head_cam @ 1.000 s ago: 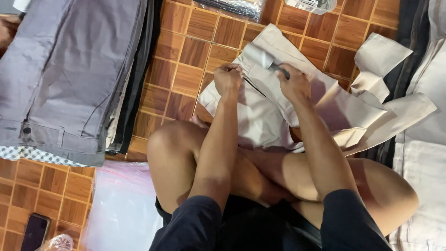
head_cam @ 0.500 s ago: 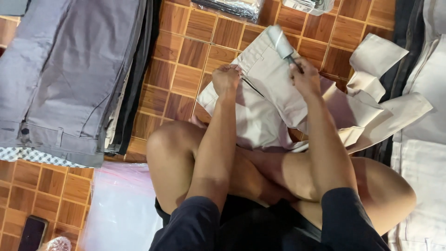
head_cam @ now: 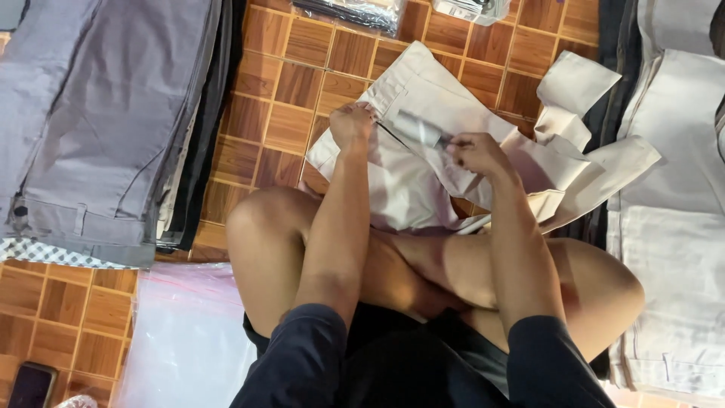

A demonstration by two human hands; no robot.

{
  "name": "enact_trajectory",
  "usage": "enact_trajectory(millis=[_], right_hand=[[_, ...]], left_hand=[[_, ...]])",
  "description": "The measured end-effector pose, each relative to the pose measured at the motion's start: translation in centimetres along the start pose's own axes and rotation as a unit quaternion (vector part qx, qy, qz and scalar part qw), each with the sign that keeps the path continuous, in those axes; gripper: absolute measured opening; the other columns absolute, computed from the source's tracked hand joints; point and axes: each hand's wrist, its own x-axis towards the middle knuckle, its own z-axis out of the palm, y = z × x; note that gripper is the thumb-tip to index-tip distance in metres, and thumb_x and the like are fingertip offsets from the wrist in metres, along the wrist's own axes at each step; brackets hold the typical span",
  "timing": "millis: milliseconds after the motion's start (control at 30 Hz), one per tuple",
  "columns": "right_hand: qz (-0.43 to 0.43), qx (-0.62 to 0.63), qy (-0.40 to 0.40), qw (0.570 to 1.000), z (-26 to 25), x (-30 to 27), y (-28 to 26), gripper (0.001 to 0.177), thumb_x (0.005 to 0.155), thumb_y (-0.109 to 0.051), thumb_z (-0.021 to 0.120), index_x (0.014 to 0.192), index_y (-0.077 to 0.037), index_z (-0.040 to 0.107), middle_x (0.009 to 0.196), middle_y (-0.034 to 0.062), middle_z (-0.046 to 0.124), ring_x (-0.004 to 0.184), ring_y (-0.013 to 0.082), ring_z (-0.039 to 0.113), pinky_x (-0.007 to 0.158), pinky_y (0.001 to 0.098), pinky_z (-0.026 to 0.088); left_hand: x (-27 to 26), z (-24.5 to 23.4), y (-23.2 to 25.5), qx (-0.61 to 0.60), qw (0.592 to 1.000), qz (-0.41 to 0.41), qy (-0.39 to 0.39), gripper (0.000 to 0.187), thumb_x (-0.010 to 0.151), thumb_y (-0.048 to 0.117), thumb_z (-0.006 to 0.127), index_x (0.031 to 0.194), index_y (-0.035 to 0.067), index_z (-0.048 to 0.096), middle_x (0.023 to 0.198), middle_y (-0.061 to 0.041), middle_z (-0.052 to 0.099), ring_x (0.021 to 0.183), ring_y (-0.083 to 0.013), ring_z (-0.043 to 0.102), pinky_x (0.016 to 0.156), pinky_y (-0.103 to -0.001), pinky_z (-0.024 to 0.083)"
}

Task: A person uses a lint roller to clean a pair of pants before folding them on the floor.

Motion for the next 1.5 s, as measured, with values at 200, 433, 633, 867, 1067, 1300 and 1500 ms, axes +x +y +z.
enact_trajectory(millis=[200, 433, 633, 867, 1067, 1300, 1500], right_hand=[[-0.009, -0.06, 0.064, 0.996, 0.4, -0.1, 0.5, 0.021, 0.088, -0.025, 0.07, 0.108, -0.02, 0.075, 0.072, 0.0026, 0.071, 0.059, 0.0145, 0.065, 0.052, 0.027, 0.051], [0.079, 0.014, -0.002, 0.997, 0.1, -4.3, -4.9, 0.036, 0.075, -0.005, 0.064, 0.11, -0.007, 0.075, 0.061, 0.0109, 0.064, 0.041, 0.0171, 0.054, 0.037, 0.0249, 0.043], [0.091, -0.145, 0.217, 0.961, 0.5, 0.2, -1.8, 0.026, 0.099, -0.04, 0.064, 0.124, -0.033, 0.069, 0.123, 0.0009, 0.073, 0.115, 0.0304, 0.068, 0.097, 0.0501, 0.056], [-0.067, 0.184, 0.269, 0.943, -3.3, 1.8, 1.9, 0.013, 0.101, -0.022, 0.069, 0.104, -0.012, 0.076, 0.067, 0.0096, 0.068, 0.045, 0.0144, 0.063, 0.031, 0.0251, 0.048], [0.038, 0.222, 0.258, 0.94, -4.8, -2.2, -1.4, 0.015, 0.105, -0.026, 0.06, 0.104, -0.021, 0.074, 0.069, 0.0037, 0.069, 0.05, 0.0094, 0.064, 0.039, 0.0172, 0.054], [0.096, 0.004, 0.048, 0.994, -4.7, -3.9, -1.1, 0.012, 0.093, -0.015, 0.067, 0.098, -0.013, 0.079, 0.071, 0.0097, 0.071, 0.054, 0.0142, 0.062, 0.042, 0.0234, 0.051], [0.069, -0.017, 0.136, 0.988, -4.6, -1.9, 0.6, 0.018, 0.089, -0.02, 0.068, 0.103, -0.017, 0.078, 0.061, 0.0037, 0.064, 0.044, 0.0112, 0.057, 0.035, 0.023, 0.048]], left_hand=[[-5.3, -3.4, 4.0, -0.019, 0.994, 0.018, -0.103, 0.019, 0.091, -0.004, 0.052, 0.091, -0.002, 0.071, 0.093, -0.014, 0.071, 0.096, -0.0222, 0.071, 0.088, -0.037, 0.058], [-7.5, -5.3, 4.6, -0.099, 0.978, 0.02, -0.182, 0.017, 0.098, 0.0, 0.05, 0.106, -0.012, 0.06, 0.118, -0.027, 0.069, 0.127, -0.0386, 0.054, 0.113, -0.052, 0.043], [0.9, 0.7, -2.2, 0.186, 0.982, 0.039, -0.012, 0.018, 0.08, 0.027, 0.062, 0.071, 0.031, 0.077, 0.059, 0.005, 0.073, 0.081, -0.0224, 0.078, 0.074, -0.032, 0.058], [-7.2, -1.1, 2.1, -0.098, 0.968, -0.021, 0.229, 0.008, 0.086, 0.012, 0.061, 0.093, 0.009, 0.066, 0.092, -0.01, 0.071, 0.101, -0.0351, 0.07, 0.086, -0.045, 0.053], [-13.3, -2.4, 5.4, 0.076, 0.896, 0.381, 0.218, 0.031, 0.084, -0.005, 0.062, 0.102, 0.02, 0.06, 0.098, 0.006, 0.062, 0.096, -0.0224, 0.066, 0.09, -0.043, 0.052], [-15.2, -2.5, 5.3, 0.555, 0.784, 0.188, -0.203, 0.121, 0.087, 0.059, 0.071, 0.164, 0.009, -0.008, 0.171, -0.019, -0.014, 0.157, -0.0387, -0.018, 0.123, -0.065, -0.008], [-14.4, -2.4, 5.0, 0.556, 0.779, 0.169, -0.238, 0.143, 0.075, 0.063, 0.082, 0.162, 0.01, -0.018, 0.168, -0.019, -0.023, 0.154, -0.0394, -0.025, 0.122, -0.067, -0.01]])
